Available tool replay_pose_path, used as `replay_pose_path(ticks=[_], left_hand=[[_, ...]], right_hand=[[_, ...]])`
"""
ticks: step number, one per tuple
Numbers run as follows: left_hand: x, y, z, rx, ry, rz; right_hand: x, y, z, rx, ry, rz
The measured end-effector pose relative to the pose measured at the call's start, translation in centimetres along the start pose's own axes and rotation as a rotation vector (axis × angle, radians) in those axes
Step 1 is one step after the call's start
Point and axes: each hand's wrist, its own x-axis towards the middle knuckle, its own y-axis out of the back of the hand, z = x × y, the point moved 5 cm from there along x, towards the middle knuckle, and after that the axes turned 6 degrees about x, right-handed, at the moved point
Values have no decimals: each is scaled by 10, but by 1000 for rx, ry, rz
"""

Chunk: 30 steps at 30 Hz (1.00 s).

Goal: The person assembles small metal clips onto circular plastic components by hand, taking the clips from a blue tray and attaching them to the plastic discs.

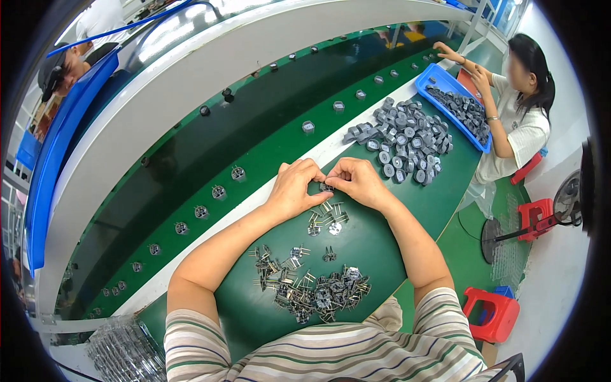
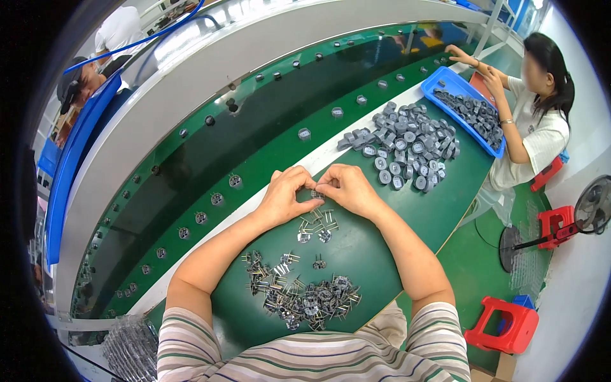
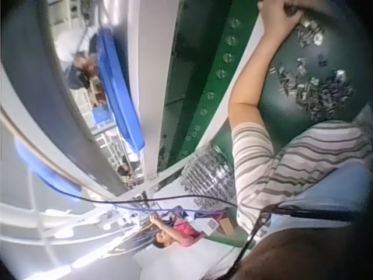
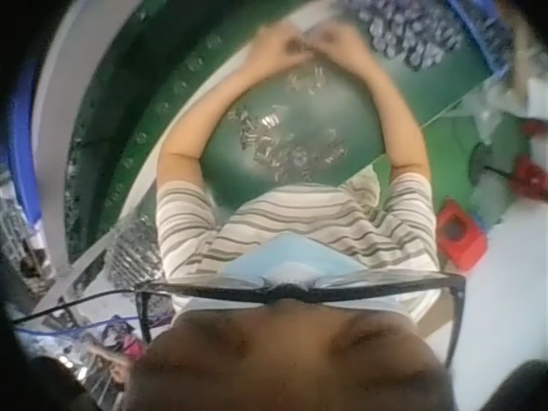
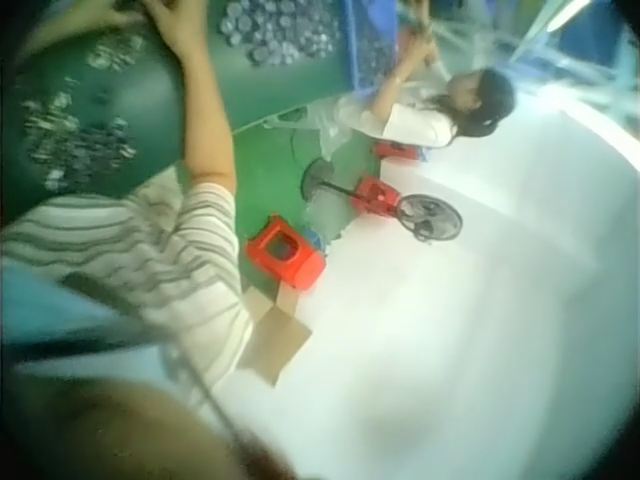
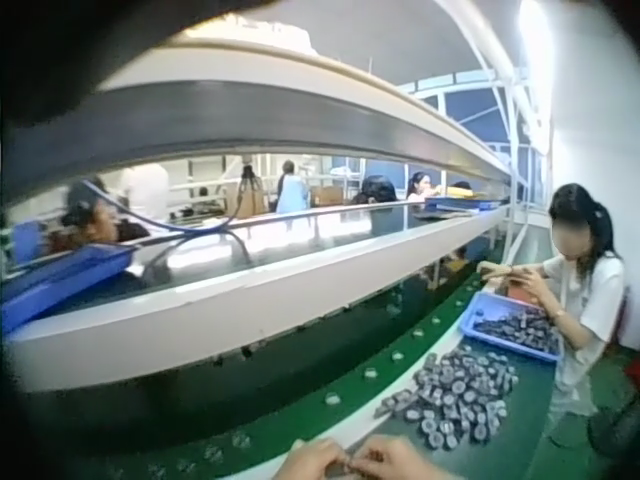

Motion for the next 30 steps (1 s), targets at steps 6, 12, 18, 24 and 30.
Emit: replay_pose_path(ticks=[6,12,18,24,30], left_hand=[[0,0,-2,-5,8,-8],[1,-1,-3,-19,8,-6],[1,4,-4,-48,61,-27],[10,59,-57,108,359,84],[11,65,-85,368,553,-110]], right_hand=[[-1,-1,-3,22,-12,4],[-3,-6,-8,-162,222,42],[-4,1,-11,-117,147,-2],[-16,12,-19,-85,117,-463],[-12,18,-9,-149,6,-325]])
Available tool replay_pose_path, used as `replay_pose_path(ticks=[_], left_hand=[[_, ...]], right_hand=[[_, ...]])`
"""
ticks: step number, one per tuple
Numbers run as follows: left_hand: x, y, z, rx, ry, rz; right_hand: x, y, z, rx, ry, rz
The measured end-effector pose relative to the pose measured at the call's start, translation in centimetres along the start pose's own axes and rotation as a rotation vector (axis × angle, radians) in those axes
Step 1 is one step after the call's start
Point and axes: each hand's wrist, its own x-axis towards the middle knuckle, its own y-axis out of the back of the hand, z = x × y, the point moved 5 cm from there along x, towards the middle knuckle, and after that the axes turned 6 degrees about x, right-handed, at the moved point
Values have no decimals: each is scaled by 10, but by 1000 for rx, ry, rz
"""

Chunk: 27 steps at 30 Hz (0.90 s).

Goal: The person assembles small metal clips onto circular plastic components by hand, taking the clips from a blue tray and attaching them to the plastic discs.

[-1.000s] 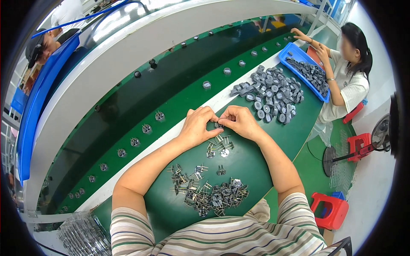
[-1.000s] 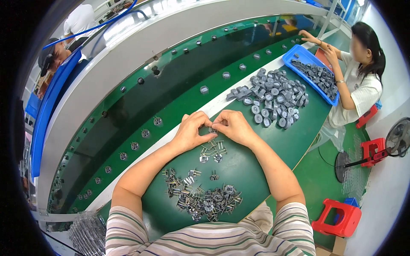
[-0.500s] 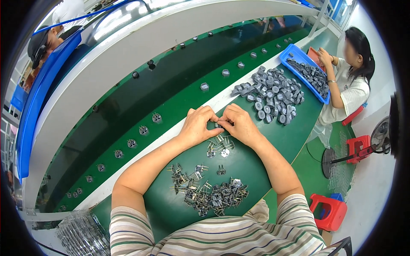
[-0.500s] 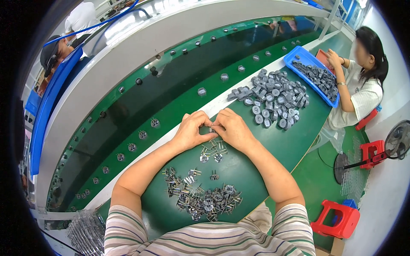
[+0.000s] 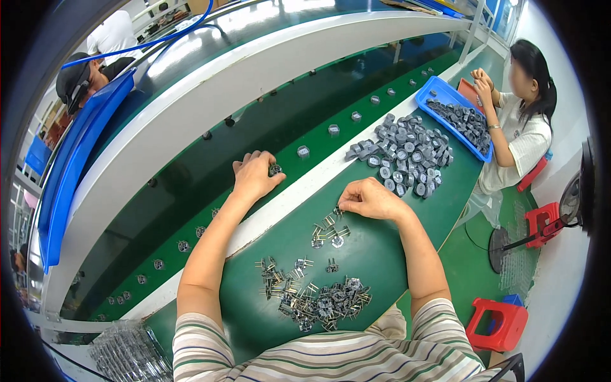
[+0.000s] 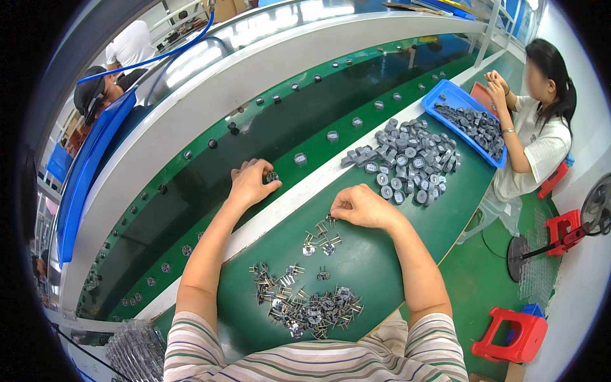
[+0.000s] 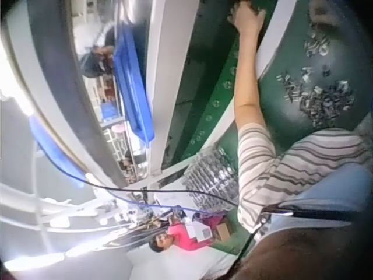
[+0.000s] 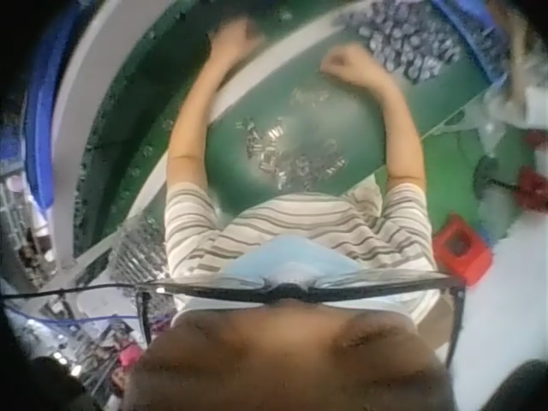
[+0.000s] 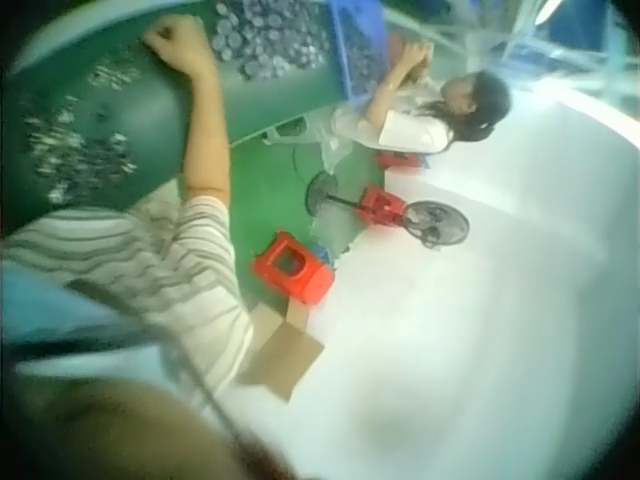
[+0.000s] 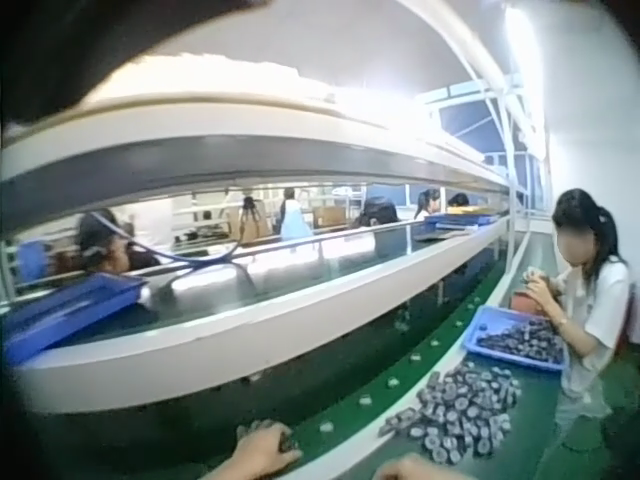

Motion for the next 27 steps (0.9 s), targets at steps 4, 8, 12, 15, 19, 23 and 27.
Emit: replay_pose_path(ticks=[4,8,12,15,19,23,27], left_hand=[[-2,1,50,143,-374,353],[17,-13,56,215,-415,417],[14,-3,62,66,-484,443],[-4,2,86,-226,-525,295],[-18,-30,96,-532,-555,7],[-28,-34,102,-553,-580,70],[-25,-45,99,-456,-547,87]], right_hand=[[1,7,8,-79,35,138],[1,7,-8,42,164,89],[1,1,-9,-46,114,-26],[2,3,-1,-48,104,-3],[3,0,-4,-37,133,-7],[3,-1,-3,3,136,13],[8,14,11,208,107,292]])
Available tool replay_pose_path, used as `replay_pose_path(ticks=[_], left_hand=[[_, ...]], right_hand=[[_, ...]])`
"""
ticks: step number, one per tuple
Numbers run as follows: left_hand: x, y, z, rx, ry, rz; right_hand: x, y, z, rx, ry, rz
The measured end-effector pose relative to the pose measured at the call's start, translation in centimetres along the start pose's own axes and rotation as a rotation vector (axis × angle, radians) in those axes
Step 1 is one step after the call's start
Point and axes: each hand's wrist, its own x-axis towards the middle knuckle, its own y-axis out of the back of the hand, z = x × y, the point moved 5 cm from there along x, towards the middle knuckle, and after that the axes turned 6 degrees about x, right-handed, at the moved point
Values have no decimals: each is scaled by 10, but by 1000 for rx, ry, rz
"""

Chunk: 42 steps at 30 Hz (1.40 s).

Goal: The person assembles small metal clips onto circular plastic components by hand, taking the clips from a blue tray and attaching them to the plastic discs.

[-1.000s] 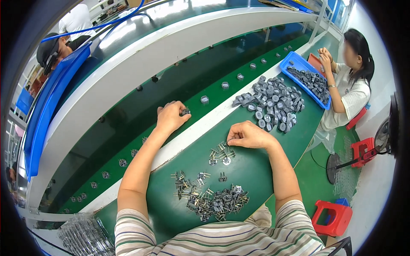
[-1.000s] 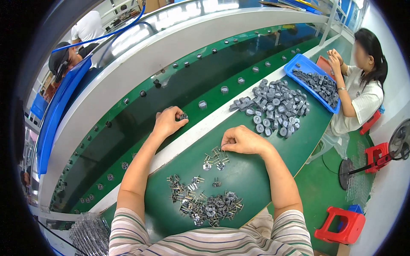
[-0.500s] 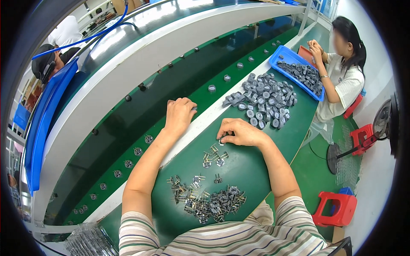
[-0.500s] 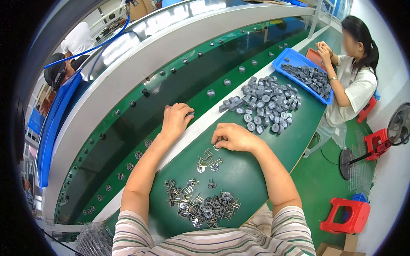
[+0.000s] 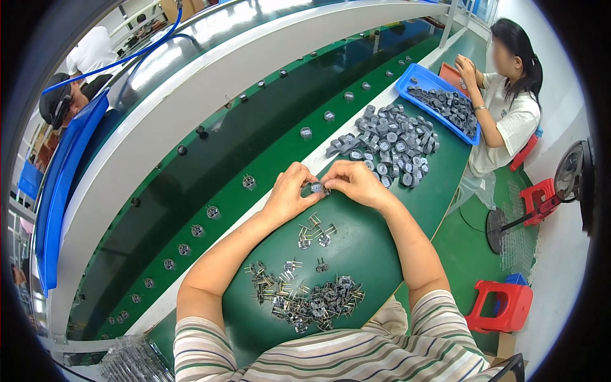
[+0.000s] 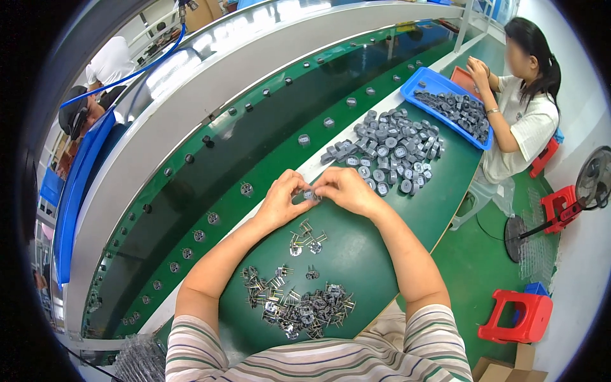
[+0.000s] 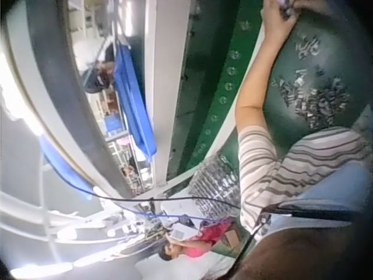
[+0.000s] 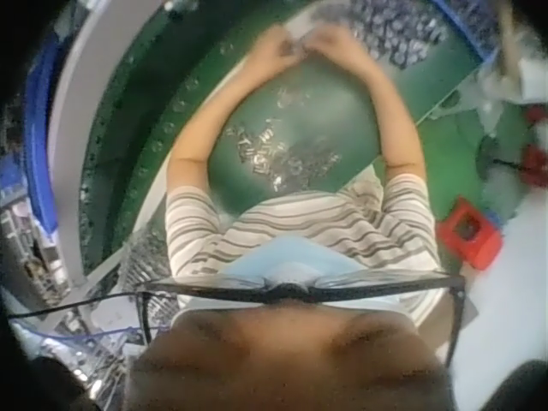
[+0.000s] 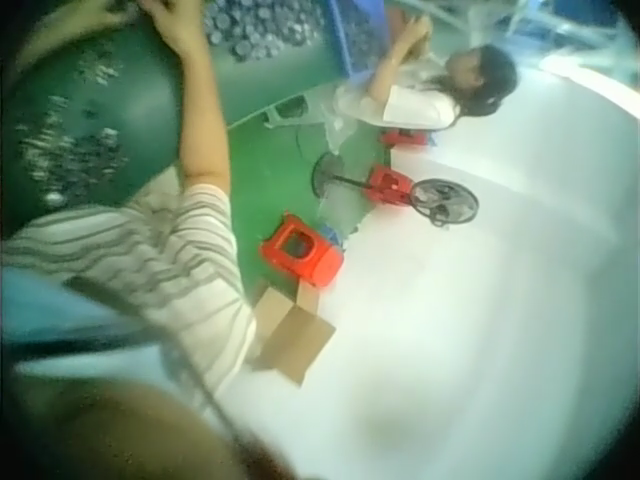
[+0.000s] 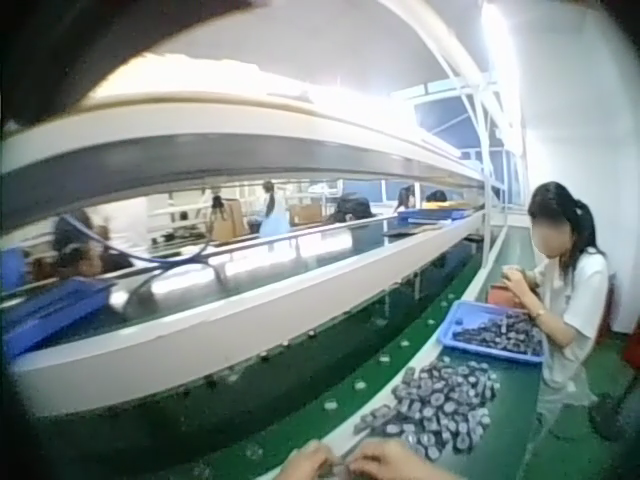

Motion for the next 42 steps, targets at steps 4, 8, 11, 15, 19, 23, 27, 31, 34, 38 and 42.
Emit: replay_pose_path(ticks=[4,8,11,15,19,23,27,31,34,38,42], left_hand=[[2,0,0,-25,-94,57],[4,-3,-4,-53,9,-35],[3,-6,-8,-76,-5,-29],[3,-5,-8,-70,3,-28],[1,-1,-8,-55,33,-32],[12,28,-13,85,59,118],[14,61,-40,505,217,165],[6,61,-49,725,308,174],[10,45,2,460,-110,235],[4,12,8,-20,-74,21],[2,5,4,2,-77,29]], right_hand=[[5,-7,9,-135,-29,117],[6,-11,9,-250,72,146],[2,-15,-8,-480,296,129],[1,-19,-9,-475,225,131],[2,-18,-6,-301,1,75],[0,5,-8,-457,398,361],[4,5,7,-915,254,378],[3,9,3,-738,232,275],[-3,5,-5,-558,222,152],[-5,-6,-22,-315,163,9],[-7,7,-9,-212,18,3]])
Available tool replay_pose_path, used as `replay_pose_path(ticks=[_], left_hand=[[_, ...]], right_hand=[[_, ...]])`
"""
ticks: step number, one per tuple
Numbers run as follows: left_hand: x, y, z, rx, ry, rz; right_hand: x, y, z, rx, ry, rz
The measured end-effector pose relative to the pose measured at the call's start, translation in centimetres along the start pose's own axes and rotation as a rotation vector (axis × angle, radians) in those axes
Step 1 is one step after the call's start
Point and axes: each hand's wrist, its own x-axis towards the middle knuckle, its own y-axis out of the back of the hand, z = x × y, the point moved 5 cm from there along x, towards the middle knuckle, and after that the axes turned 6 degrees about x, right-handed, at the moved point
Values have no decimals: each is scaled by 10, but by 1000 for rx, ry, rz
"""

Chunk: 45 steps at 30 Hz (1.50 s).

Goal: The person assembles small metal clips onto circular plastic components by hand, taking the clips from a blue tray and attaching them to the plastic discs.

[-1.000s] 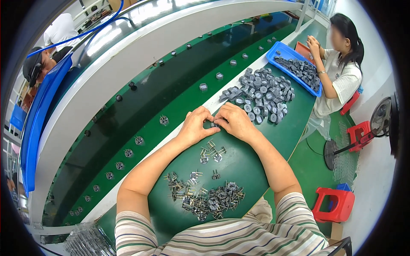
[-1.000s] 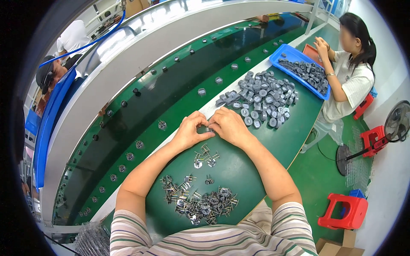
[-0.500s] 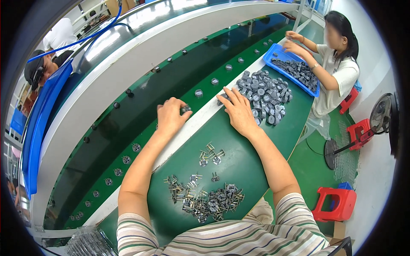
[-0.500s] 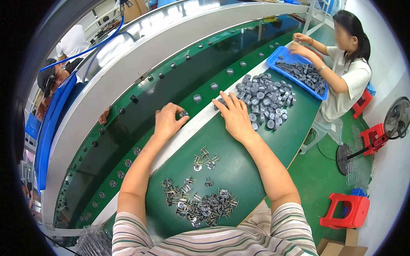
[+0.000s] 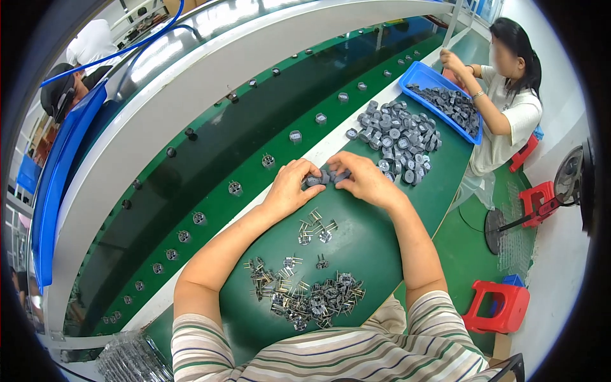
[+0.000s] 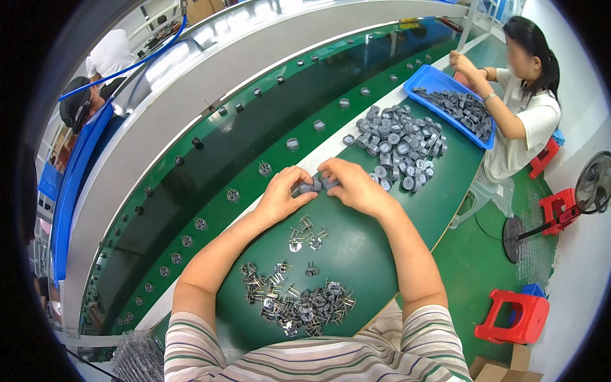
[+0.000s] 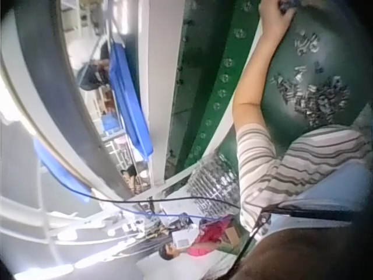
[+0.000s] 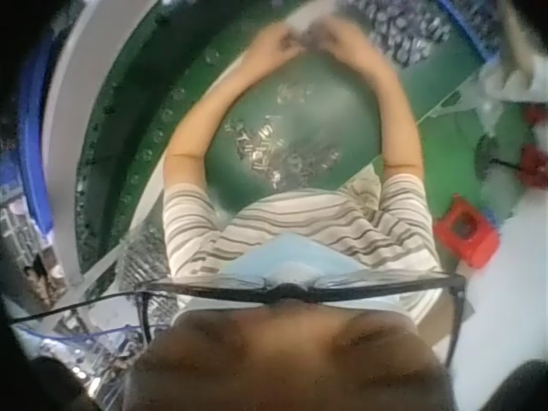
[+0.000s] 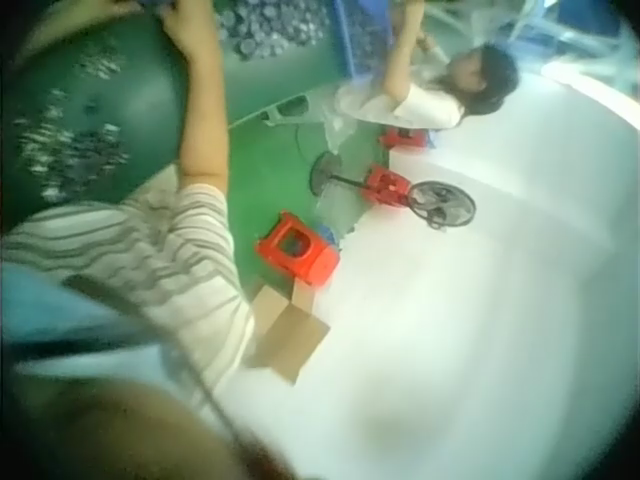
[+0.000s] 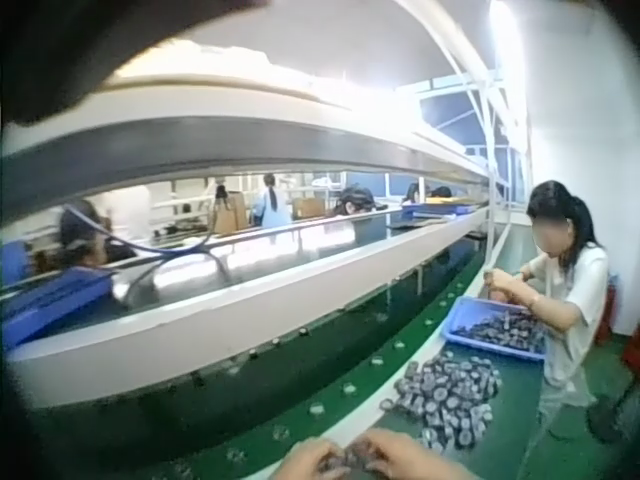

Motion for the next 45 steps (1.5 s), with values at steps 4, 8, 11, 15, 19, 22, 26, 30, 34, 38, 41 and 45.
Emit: replay_pose_path(ticks=[4,8,11,15,19,22,26,30,34,38,41,45], left_hand=[[2,0,6,-21,-53,14],[1,2,10,-30,-53,-53],[-1,0,2,-85,-5,-45],[0,-2,-1,-41,-6,8],[1,-4,5,-46,-3,11],[-2,1,7,-15,-34,31],[-1,2,12,-11,46,-33],[0,-1,9,-29,-19,-25],[-1,-2,0,-146,-32,34],[0,-5,-1,-131,21,19],[-1,-3,1,-112,38,18],[2,2,13,-32,46,-97]], right_hand=[[-11,22,0,-518,113,256],[-12,23,-25,-386,260,103],[-20,-13,-27,137,-108,-559],[-20,-35,-28,34,33,-649],[-12,-11,-3,44,-44,-359],[-4,-3,0,-72,-47,-222],[-5,2,19,-158,-29,-115],[0,8,5,-150,61,45],[6,-11,-3,57,-45,27],[6,-8,6,115,-162,47],[7,-2,14,-83,-110,156],[1,13,18,-319,-73,344]])
